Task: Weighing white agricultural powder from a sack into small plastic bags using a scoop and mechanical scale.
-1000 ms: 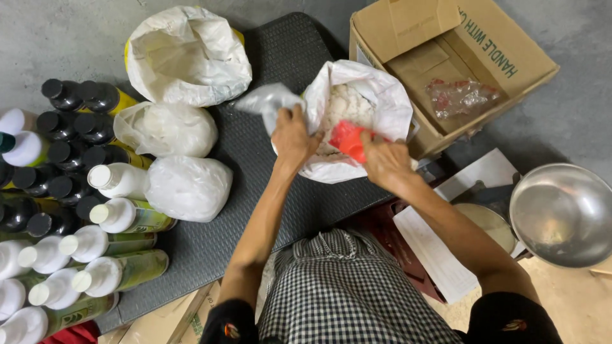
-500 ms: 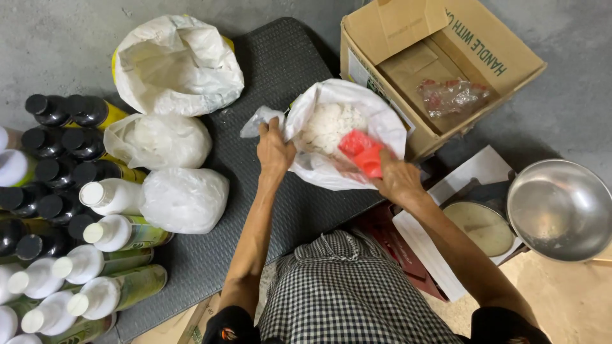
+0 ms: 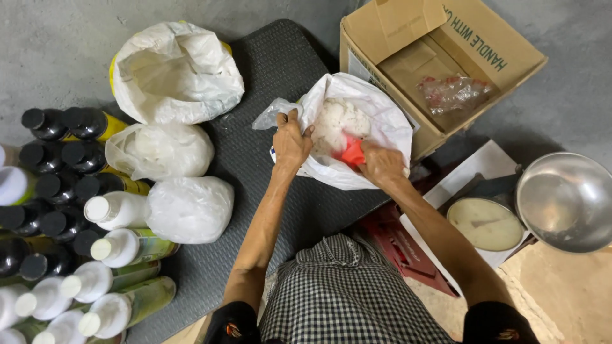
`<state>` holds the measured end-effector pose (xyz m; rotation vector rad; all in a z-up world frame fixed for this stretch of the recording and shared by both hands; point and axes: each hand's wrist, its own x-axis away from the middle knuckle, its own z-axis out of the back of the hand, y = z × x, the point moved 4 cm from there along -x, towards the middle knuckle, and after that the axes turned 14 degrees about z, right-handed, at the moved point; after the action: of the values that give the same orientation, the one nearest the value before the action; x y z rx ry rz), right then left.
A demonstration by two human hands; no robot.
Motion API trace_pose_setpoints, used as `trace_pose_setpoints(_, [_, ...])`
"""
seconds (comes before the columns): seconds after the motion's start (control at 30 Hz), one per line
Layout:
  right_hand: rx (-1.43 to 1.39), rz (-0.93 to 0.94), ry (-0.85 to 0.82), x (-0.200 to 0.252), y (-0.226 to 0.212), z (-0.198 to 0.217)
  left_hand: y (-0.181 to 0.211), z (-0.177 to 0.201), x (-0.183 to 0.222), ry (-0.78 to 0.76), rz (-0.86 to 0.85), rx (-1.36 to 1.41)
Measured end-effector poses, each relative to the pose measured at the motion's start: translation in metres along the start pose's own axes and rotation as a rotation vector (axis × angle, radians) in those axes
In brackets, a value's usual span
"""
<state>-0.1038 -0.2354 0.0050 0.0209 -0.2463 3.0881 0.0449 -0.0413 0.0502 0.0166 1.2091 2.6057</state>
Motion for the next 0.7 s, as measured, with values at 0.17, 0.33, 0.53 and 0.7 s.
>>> trace_pose_setpoints(0.17, [-0.050, 0.005, 0.207, -0.007, -0.022, 0.006, -0.009, -0.008, 0.003, 0.033, -0.060, 0.054])
trace_pose_setpoints(0.33, [-0.183, -0.020, 0.349, -0.043, -0.012, -0.019, -0.010, -0.016, -0.001, 0.075, -0.097, 0.075])
trace_pose_setpoints(0.53, [-0.187, -0.022, 0.241, -0.042, -0.026, 0.009, -0.009, -0.010, -0.004, 0.059, -0.043, 0.085])
trace_pose_setpoints(0.7, [-0.234, 0.002, 0.199, -0.060, -0.019, -0.012, -0.002, -0.009, 0.002, 0.080, -0.045, 0.116])
